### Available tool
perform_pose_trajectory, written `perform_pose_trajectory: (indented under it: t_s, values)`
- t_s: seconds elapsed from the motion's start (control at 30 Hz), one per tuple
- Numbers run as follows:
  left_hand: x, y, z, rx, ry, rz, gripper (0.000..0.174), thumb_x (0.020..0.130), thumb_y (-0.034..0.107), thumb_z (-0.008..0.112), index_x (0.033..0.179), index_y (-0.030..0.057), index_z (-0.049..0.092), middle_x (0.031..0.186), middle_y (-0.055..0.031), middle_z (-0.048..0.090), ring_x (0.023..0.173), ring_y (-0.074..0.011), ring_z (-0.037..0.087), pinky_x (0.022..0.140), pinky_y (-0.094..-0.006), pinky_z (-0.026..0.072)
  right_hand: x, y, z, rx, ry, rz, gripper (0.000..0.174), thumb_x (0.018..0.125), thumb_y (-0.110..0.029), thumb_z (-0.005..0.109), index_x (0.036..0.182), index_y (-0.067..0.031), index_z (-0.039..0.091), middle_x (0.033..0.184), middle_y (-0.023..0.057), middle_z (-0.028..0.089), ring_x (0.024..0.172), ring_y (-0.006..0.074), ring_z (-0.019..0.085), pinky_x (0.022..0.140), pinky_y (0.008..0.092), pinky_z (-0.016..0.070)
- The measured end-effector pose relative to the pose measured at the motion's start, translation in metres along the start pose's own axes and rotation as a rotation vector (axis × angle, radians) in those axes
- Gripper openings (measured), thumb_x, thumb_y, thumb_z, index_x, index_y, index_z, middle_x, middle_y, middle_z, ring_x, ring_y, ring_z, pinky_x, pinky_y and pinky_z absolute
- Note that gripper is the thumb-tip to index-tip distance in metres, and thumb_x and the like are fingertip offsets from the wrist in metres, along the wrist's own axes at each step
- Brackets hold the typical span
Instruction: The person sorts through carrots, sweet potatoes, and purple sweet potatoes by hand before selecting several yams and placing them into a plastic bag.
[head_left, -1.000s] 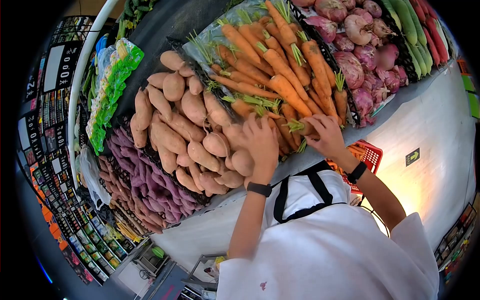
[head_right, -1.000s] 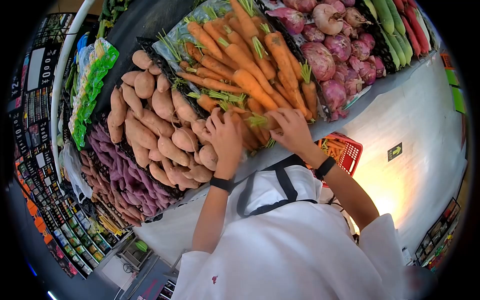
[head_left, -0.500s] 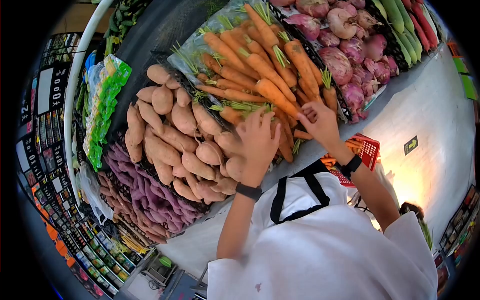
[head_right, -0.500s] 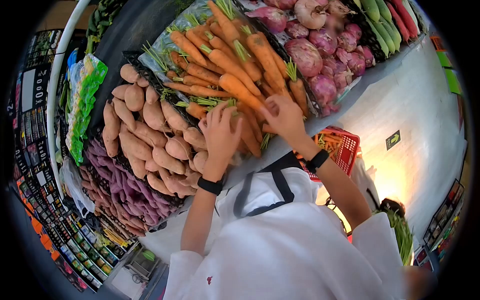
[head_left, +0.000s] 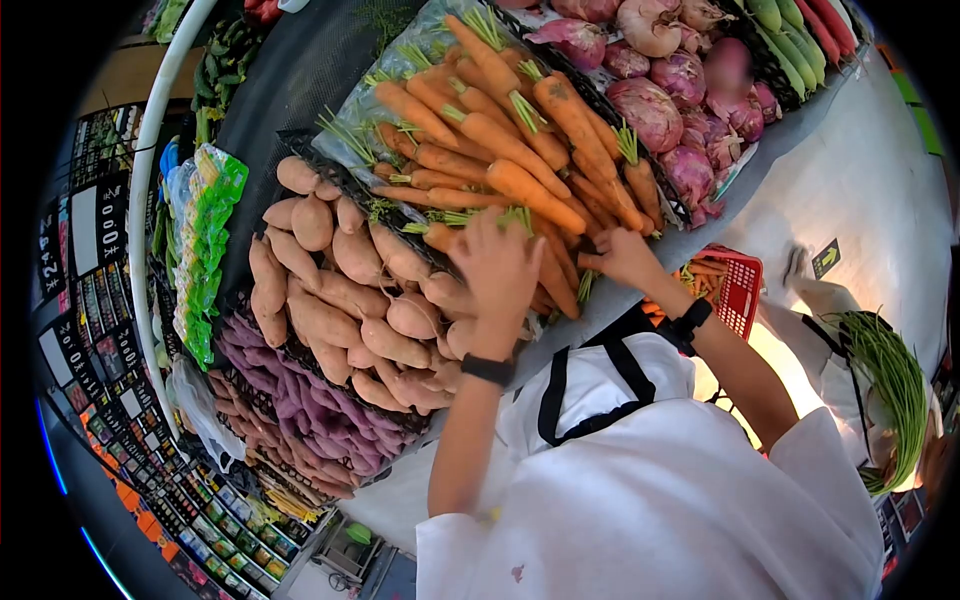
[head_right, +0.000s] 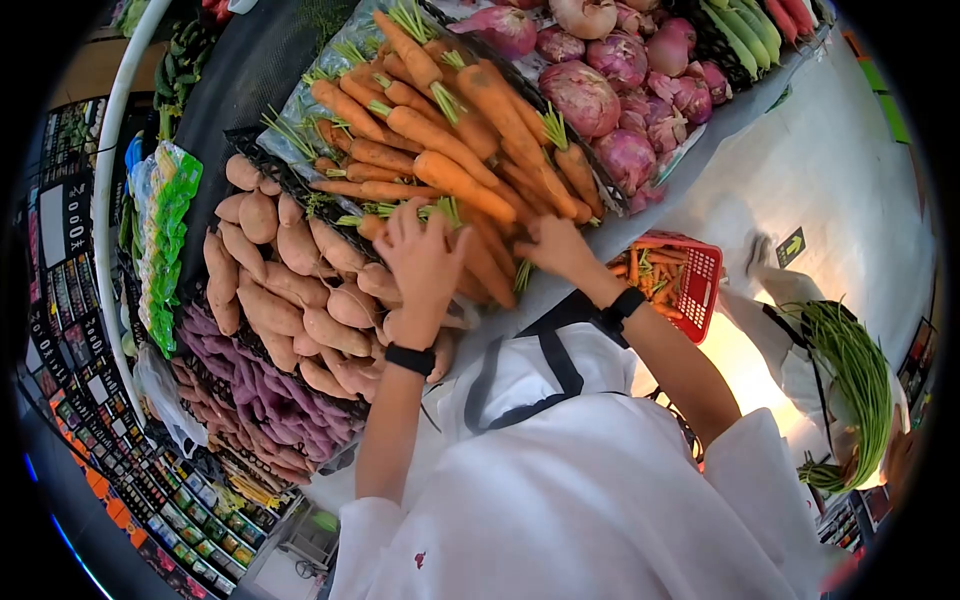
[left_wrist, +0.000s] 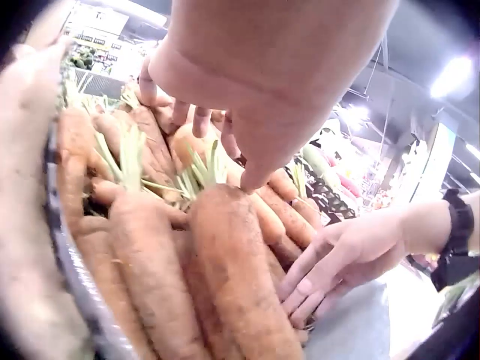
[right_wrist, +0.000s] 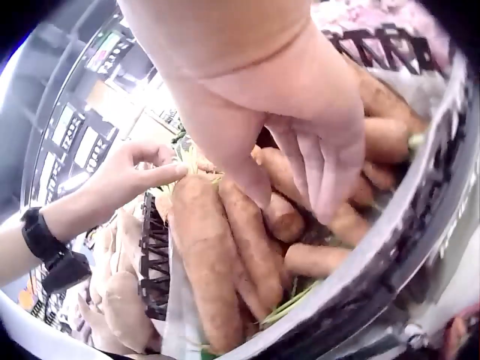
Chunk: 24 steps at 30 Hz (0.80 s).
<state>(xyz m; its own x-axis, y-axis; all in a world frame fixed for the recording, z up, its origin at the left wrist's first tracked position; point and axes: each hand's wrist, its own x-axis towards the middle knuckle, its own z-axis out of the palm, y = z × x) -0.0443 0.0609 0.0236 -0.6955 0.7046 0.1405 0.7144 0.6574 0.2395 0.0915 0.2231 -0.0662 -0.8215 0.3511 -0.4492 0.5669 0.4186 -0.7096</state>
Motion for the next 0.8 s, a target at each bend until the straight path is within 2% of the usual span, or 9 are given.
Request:
perform_pose_trajectory:
  t_s: [0.13,0.2,0.3,0.43,0.5,0.6,0.67,0.73,0.8]
  values:
    - [0.010,0.025,0.019,-0.060,-0.047,-0.133,0.030,0.076,0.015,0.071,0.104,0.0079,0.062,0.127,-0.0100,0.054,0.122,-0.0278,0.049,0.097,-0.0503,0.0343,0.000,0.002,0.006,-0.044,-0.127,0.077,0.042,0.084,-0.012,0.077,0.115,0.0120,0.063,0.098,0.0207,0.074,0.095,0.0253,0.073,0.083,0.0347,0.0582]
    - [0.006,0.024,0.020,-0.045,-0.055,-0.096,0.027,0.076,0.016,0.071,0.101,0.0093,0.062,0.128,-0.0101,0.053,0.122,-0.0287,0.049,0.096,-0.0510,0.0343,-0.004,0.005,0.006,0.240,0.032,0.021,0.031,0.080,-0.022,0.078,0.094,0.0043,0.071,0.086,0.0220,0.071,0.077,0.0347,0.070,0.072,0.0366,0.0557]
    - [0.000,0.019,0.021,-0.008,-0.066,-0.014,0.022,0.077,0.019,0.072,0.096,0.0119,0.063,0.129,-0.0104,0.053,0.122,-0.0304,0.048,0.094,-0.0524,0.0342,0.003,-0.008,0.019,0.663,0.354,-0.092,0.037,0.080,-0.028,0.081,0.097,0.0036,0.071,0.082,0.0180,0.071,0.072,0.0272,0.070,0.069,0.0354,0.0544]
    - [-0.008,0.008,0.020,-0.015,-0.020,0.000,0.023,0.078,0.030,0.075,0.092,0.0133,0.064,0.127,-0.0132,0.053,0.121,-0.0316,0.048,0.095,-0.0530,0.0334,0.017,-0.024,0.013,0.678,0.244,-0.039,0.041,0.080,-0.031,0.083,0.100,0.0025,0.072,0.081,0.0142,0.071,0.070,0.0209,0.068,0.068,0.0348,0.0534]
    - [-0.011,0.004,0.017,0.034,-0.045,-0.073,0.031,0.078,0.035,0.076,0.097,0.0142,0.063,0.125,-0.0146,0.053,0.118,-0.0320,0.048,0.096,-0.0528,0.0327,0.025,-0.026,0.009,0.351,0.168,-0.049,0.038,0.085,-0.024,0.081,0.108,0.0042,0.070,0.082,0.0086,0.072,0.074,0.0111,0.066,0.069,0.0284,0.0531]
    - [-0.015,0.004,0.011,-0.003,-0.040,-0.110,0.039,0.075,0.031,0.081,0.102,0.0130,0.060,0.124,-0.0121,0.051,0.117,-0.0300,0.047,0.094,-0.0482,0.0316,0.024,-0.018,0.000,0.276,0.031,-0.057,0.038,0.084,-0.029,0.082,0.104,0.0016,0.072,0.078,0.0058,0.071,0.070,0.0096,0.063,0.064,0.0286,0.0508]
    - [-0.016,0.004,0.012,-0.010,-0.092,-0.146,0.052,0.074,0.031,0.082,0.115,0.0117,0.057,0.126,-0.0129,0.050,0.120,-0.0305,0.046,0.097,-0.0501,0.0317,-0.005,-0.019,-0.018,0.257,0.033,-0.060,0.039,0.082,-0.029,0.082,0.103,0.0020,0.071,0.078,0.0087,0.071,0.071,0.0176,0.067,0.064,0.0321,0.0518]
    - [-0.014,0.005,0.015,-0.020,-0.021,-0.172,0.059,0.074,0.029,0.081,0.124,0.0121,0.055,0.131,-0.0123,0.050,0.123,-0.0306,0.045,0.098,-0.0513,0.0316,-0.030,-0.010,-0.026,-0.147,0.138,0.007,0.035,0.079,-0.034,0.080,0.094,-0.0025,0.073,0.080,0.0154,0.071,0.073,0.0317,0.070,0.066,0.0391,0.0535]
    - [-0.009,0.010,0.011,-0.027,-0.080,-0.164,0.061,0.075,0.027,0.080,0.128,0.0124,0.055,0.134,-0.0114,0.050,0.126,-0.0306,0.045,0.100,-0.0528,0.0311,-0.046,-0.004,-0.019,-0.379,0.157,-0.095,0.032,0.079,-0.033,0.079,0.092,-0.0041,0.073,0.079,0.0166,0.071,0.074,0.0330,0.070,0.068,0.0399,0.0539]
